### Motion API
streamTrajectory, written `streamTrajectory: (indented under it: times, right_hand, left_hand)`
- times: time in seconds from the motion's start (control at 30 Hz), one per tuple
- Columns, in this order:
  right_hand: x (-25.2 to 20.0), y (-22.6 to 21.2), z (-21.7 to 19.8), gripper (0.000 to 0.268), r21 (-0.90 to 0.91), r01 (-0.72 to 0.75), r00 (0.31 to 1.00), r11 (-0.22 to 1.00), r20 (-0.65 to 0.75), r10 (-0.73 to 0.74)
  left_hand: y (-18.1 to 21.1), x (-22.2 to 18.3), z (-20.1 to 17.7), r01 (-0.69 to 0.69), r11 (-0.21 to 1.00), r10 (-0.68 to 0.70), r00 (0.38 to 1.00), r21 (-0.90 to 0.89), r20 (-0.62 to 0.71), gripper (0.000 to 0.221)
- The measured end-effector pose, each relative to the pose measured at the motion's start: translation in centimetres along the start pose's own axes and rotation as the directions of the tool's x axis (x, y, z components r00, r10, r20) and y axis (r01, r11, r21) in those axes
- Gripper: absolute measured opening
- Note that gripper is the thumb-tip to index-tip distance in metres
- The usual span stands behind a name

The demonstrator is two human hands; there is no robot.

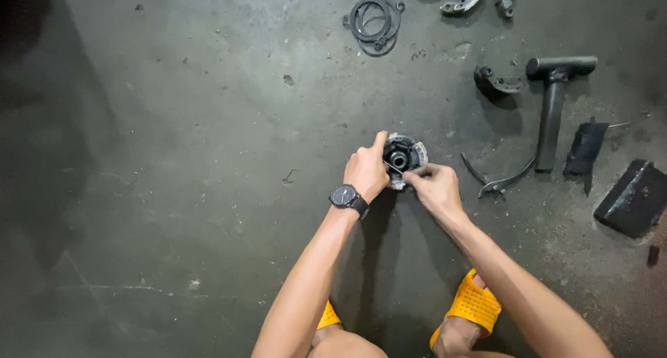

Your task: Repairing and assembling a centrifugal clutch assembly for a motorcycle.

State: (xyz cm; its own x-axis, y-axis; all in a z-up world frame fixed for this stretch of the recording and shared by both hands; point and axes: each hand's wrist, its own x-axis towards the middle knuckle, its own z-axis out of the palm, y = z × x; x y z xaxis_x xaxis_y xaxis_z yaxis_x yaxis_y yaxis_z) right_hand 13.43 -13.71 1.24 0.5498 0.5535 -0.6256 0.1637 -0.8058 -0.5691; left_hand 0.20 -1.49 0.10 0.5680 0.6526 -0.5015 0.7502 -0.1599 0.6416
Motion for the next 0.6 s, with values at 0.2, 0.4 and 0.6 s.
streamTrajectory:
  times: [0.2,0.4,0.6]
  right_hand:
    - [-1.6,3.0,3.1,0.02,0.403,-0.233,0.968,0.885,0.009,0.251]
    - [-3.2,1.5,4.4,0.02,0.48,-0.256,0.952,0.839,-0.027,0.306]
    - [-2.5,0.7,4.2,0.018,0.445,-0.39,0.91,0.806,0.053,0.411]
  left_hand:
    - [-0.3,-0.6,0.2,-0.032,0.997,0.033,0.999,-0.072,0.003,0.072]
    - [-0.6,-0.5,0.2,-0.038,0.998,0.039,0.999,-0.052,0.031,0.072]
    - [-1.2,0.0,0.6,-0.059,0.992,0.063,0.997,-0.108,0.032,0.071]
